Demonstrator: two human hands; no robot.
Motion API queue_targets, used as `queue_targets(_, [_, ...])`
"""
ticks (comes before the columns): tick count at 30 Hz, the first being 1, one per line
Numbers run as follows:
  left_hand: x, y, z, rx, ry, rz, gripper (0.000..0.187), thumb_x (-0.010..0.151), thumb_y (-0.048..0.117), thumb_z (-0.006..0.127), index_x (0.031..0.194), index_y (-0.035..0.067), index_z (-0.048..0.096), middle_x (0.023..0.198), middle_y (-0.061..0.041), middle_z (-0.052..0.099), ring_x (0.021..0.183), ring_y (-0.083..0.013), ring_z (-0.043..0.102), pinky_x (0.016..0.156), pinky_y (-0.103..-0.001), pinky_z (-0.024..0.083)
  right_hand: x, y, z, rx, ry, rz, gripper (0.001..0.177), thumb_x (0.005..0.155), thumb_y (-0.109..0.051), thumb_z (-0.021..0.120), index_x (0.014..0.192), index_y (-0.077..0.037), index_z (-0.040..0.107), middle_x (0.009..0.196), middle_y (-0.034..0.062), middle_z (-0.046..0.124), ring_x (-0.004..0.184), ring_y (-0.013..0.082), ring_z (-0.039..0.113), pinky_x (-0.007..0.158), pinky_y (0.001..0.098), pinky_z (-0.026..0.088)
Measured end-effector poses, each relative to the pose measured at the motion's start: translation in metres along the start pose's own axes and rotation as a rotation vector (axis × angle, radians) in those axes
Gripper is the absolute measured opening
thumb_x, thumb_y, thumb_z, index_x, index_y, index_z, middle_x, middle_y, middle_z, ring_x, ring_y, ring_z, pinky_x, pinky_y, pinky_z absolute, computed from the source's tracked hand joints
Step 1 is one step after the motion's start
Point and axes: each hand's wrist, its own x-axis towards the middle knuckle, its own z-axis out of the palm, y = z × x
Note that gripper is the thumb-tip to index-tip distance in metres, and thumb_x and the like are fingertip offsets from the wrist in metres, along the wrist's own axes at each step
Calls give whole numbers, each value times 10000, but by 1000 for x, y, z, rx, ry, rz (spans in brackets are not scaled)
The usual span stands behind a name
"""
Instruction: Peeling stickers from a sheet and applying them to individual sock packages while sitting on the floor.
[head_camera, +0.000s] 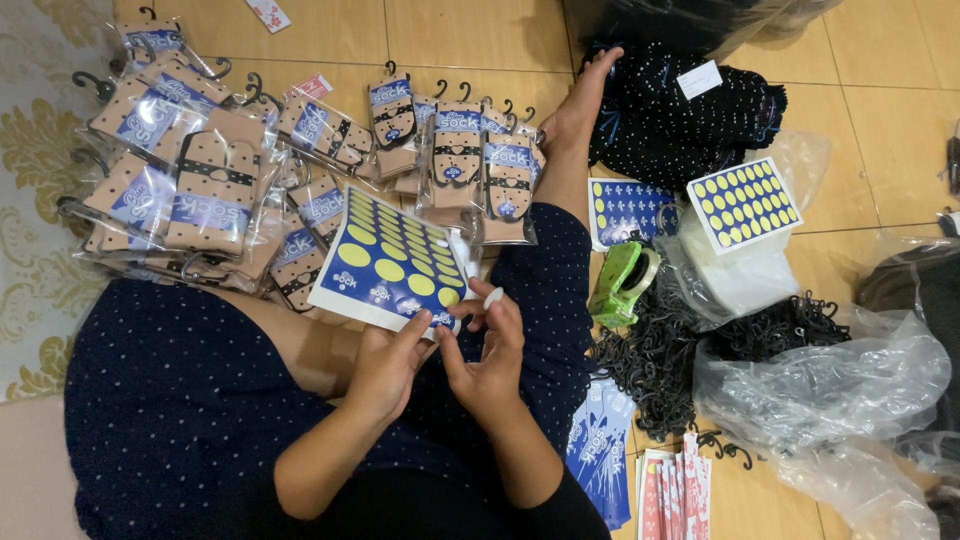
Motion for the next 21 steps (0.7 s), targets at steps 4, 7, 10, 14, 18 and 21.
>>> queue_targets(4, [5, -4, -10, 120, -39, 9, 422, 894, 72, 724, 1286, 5, 581, 1145, -156, 713, 971, -251, 710, 869, -458, 623, 7, -3, -6, -145, -61, -209, 690, 859, 110, 717, 1422, -140, 405, 1340, 309, 583, 952, 402, 723, 757, 448, 556])
queue_targets(7, [1, 3, -8, 248, -136, 82, 391, 913, 117, 714, 1269, 11, 595, 1151, -124, 704, 1048, -210, 683, 926, -415, 601, 8, 2, -11, -175, -102, -279, 564, 886, 90, 696, 1324, -169, 451, 1281, 290, 633, 921, 412, 739, 682, 422, 543])
queue_targets(10, [-5, 16, -4, 284, -179, 93, 399, 912, 112, 702, 1269, -4, 568, 1176, -142, 694, 1082, -228, 681, 928, -419, 598, 1, 9, -16, -121, -129, -259, 534, 870, 83, 717, 1253, -191, 463, 1230, 266, 672, 872, 392, 751, 611, 386, 548])
queue_targets(14, [-2, 14, -10, 285, -192, 77, 371, 921, 68, 673, 1253, -38, 543, 1122, -143, 667, 1051, -218, 665, 927, -408, 583, -4, 12, -17, -128, -149, -287, 389, 885, 22, 719, 1149, -228, 580, 1201, 234, 705, 833, 349, 736, 572, 342, 537])
queue_targets(18, [7, 7, -17, 311, -207, 66, 311, 918, 51, 685, 1196, -15, 561, 1044, -93, 658, 968, -169, 654, 872, -345, 574, -1, 11, -17, -90, -144, -336, 379, 885, 66, 691, 1132, -219, 660, 1150, 226, 697, 780, 326, 701, 542, 361, 532])
queue_targets(21, [10, 2, -18, 276, -171, 46, 292, 940, 82, 664, 1195, -18, 562, 1022, -111, 683, 936, -171, 676, 843, -350, 594, 2, 11, -19, -144, -180, -451, 536, 800, 138, 752, 1136, -280, 737, 1099, 226, 717, 737, 338, 697, 555, 379, 538])
